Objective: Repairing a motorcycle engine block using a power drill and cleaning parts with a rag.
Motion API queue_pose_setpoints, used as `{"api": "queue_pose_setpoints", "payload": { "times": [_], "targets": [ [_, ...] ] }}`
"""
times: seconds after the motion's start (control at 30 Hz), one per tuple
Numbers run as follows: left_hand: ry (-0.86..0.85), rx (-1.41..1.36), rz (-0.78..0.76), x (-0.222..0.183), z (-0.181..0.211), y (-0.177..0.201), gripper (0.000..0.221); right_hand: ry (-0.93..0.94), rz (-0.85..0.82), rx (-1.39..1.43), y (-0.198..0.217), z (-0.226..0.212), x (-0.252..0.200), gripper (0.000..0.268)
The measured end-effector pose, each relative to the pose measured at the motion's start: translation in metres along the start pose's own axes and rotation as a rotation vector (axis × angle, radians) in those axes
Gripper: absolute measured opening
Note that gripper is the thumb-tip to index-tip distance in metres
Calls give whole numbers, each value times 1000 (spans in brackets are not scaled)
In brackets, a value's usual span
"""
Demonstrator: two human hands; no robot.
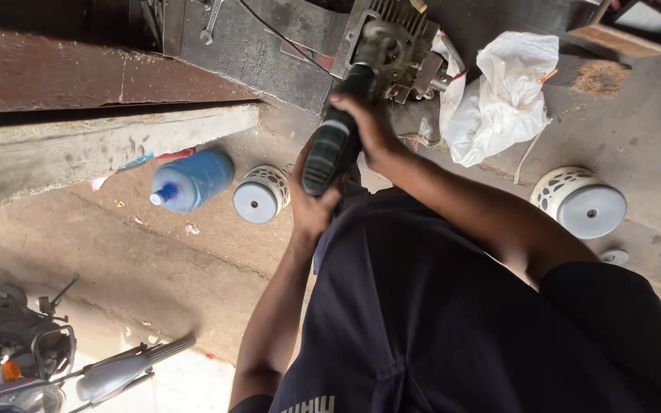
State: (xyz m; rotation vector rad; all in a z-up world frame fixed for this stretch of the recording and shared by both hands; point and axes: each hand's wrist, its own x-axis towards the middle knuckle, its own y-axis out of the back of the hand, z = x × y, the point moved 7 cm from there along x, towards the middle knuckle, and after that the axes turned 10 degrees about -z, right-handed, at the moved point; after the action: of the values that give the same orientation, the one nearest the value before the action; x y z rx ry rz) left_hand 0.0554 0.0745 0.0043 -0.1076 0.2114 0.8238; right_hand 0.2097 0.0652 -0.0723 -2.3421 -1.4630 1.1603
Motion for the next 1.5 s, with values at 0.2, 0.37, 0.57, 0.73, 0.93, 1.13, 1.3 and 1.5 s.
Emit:
{"api": "queue_pose_setpoints", "payload": {
  "times": [0.2,0.37,0.57,0.73,0.93,1.13,1.3,1.5],
  "targets": [
    [79,73,-42,-13,-8,-9,102,44,-58,188,-2,-4,-19,47],
    [-45,-104,-74,-10,2,-13,101,48,13,61,11,9,-9,49],
    [57,40,-67,5,7,-11,92,15,-57,191,-1,-16,-12,47],
    [-16,-53,-122,-15,14,-7,87,62,-28,151,-2,8,-26,45],
    [29,61,-136,-5,7,-16,93,130,0,135,16,-3,-25,44],
    [18,123,-156,-18,-6,-14,101,122,-30,92,12,6,-35,48],
    [18,30,-158,-1,-5,-21,108,117,-39,143,25,7,-18,48],
    [-78,87,-196,29,17,-36,86,196,64,292,51,-17,-10,38]
  ]
}}
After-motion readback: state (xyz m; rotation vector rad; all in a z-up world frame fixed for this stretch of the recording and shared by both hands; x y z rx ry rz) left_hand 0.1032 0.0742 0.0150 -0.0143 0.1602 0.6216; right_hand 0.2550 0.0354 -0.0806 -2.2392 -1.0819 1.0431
